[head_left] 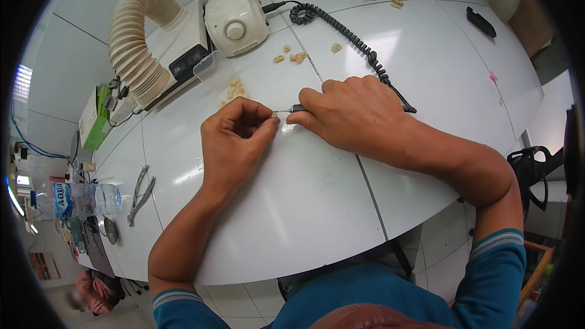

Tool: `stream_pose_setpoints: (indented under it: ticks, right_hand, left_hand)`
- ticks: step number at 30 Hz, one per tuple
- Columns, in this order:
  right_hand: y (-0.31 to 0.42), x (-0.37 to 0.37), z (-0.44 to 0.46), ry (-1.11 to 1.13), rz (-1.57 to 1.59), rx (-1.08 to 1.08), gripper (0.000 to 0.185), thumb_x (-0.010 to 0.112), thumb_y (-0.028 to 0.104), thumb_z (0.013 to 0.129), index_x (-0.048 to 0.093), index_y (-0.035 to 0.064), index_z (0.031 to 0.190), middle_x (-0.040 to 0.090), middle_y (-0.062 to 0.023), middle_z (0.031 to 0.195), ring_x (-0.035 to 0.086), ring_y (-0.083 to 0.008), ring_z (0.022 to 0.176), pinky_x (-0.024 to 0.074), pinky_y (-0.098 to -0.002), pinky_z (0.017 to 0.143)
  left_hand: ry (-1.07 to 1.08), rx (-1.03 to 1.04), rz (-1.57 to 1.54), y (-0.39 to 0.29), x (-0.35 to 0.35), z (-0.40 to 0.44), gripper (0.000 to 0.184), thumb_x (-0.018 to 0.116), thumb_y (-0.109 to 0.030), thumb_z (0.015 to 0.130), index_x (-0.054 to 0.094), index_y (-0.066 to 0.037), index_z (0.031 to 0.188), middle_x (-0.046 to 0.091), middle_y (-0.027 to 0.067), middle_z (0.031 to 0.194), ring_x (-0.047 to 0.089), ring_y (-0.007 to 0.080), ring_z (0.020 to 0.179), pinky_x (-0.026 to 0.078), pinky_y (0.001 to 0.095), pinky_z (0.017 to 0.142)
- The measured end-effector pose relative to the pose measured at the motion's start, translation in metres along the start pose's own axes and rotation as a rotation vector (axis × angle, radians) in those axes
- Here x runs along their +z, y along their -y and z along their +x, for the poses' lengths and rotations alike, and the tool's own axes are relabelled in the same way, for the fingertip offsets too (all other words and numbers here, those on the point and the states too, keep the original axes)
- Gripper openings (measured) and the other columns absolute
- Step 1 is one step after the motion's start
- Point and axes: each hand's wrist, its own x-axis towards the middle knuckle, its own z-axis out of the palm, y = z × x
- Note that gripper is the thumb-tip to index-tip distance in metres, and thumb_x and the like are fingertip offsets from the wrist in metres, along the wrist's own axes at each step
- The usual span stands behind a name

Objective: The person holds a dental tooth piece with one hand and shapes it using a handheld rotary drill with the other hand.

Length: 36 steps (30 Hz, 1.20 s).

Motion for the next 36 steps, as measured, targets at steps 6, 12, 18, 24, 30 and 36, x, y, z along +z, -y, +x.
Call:
stream_pose_setpoints:
  ticks: [6, 12, 18, 24, 30, 36]
  right_hand:
    - [0.001, 0.001, -0.002, -0.018, -0.014, -0.002, 0.052, 0.061, 0.054, 0.114, 0.079, 0.0068, 0.105, 0.080, -0.0164, 0.085, 0.080, -0.0342, 0.078, 0.0601, -0.0459, 0.064]
    - [-0.003, 0.017, -0.009, -0.181, -0.082, -0.076, 0.047, 0.059, 0.052, 0.116, 0.072, 0.0066, 0.118, 0.075, -0.0175, 0.096, 0.077, -0.0331, 0.069, 0.0587, -0.0443, 0.059]
    - [-0.003, 0.013, -0.009, -0.155, -0.049, -0.125, 0.037, 0.062, 0.047, 0.115, 0.068, 0.0112, 0.123, 0.072, -0.0157, 0.099, 0.077, -0.0303, 0.068, 0.0578, -0.0418, 0.056]
    - [-0.006, 0.016, -0.009, -0.188, -0.059, -0.154, 0.035, 0.064, 0.046, 0.115, 0.068, 0.0116, 0.119, 0.072, -0.0138, 0.098, 0.077, -0.0296, 0.068, 0.0580, -0.0419, 0.056]
    - [-0.006, 0.015, -0.008, -0.165, -0.051, -0.154, 0.034, 0.064, 0.045, 0.115, 0.068, 0.0118, 0.119, 0.072, -0.0133, 0.097, 0.077, -0.0298, 0.069, 0.0590, -0.0423, 0.057]
    - [-0.005, 0.012, -0.007, -0.135, -0.049, -0.139, 0.035, 0.062, 0.047, 0.116, 0.069, 0.0125, 0.120, 0.074, -0.0130, 0.098, 0.078, -0.0301, 0.071, 0.0600, -0.0423, 0.058]
  left_hand:
    - [0.003, 0.010, -0.004, 0.003, 0.000, 0.000, 0.013, 0.086, -0.005, 0.098, 0.076, 0.001, 0.105, 0.079, 0.0034, 0.094, 0.072, 0.0070, 0.083, 0.060, 0.0226, 0.077]
    - [0.002, -0.008, 0.002, 0.001, -0.001, 0.000, 0.012, 0.085, -0.005, 0.098, 0.076, 0.001, 0.103, 0.079, 0.0040, 0.094, 0.072, 0.0073, 0.083, 0.060, 0.0232, 0.077]
    - [0.008, 0.002, -0.025, 0.002, -0.001, -0.001, 0.011, 0.085, -0.003, 0.098, 0.076, 0.002, 0.103, 0.078, 0.0047, 0.095, 0.072, 0.0073, 0.082, 0.059, 0.0236, 0.075]
    - [0.004, 0.015, -0.017, 0.001, 0.000, -0.002, 0.010, 0.085, -0.003, 0.098, 0.077, 0.002, 0.103, 0.079, 0.0044, 0.094, 0.071, 0.0070, 0.081, 0.058, 0.0235, 0.074]
    - [0.007, 0.022, -0.019, 0.002, 0.000, -0.001, 0.010, 0.085, -0.002, 0.098, 0.077, 0.002, 0.103, 0.079, 0.0045, 0.094, 0.072, 0.0071, 0.081, 0.058, 0.0234, 0.074]
    - [0.012, 0.026, -0.006, 0.001, -0.001, -0.001, 0.011, 0.085, -0.003, 0.098, 0.077, 0.002, 0.103, 0.079, 0.0052, 0.094, 0.073, 0.0077, 0.081, 0.059, 0.0234, 0.075]
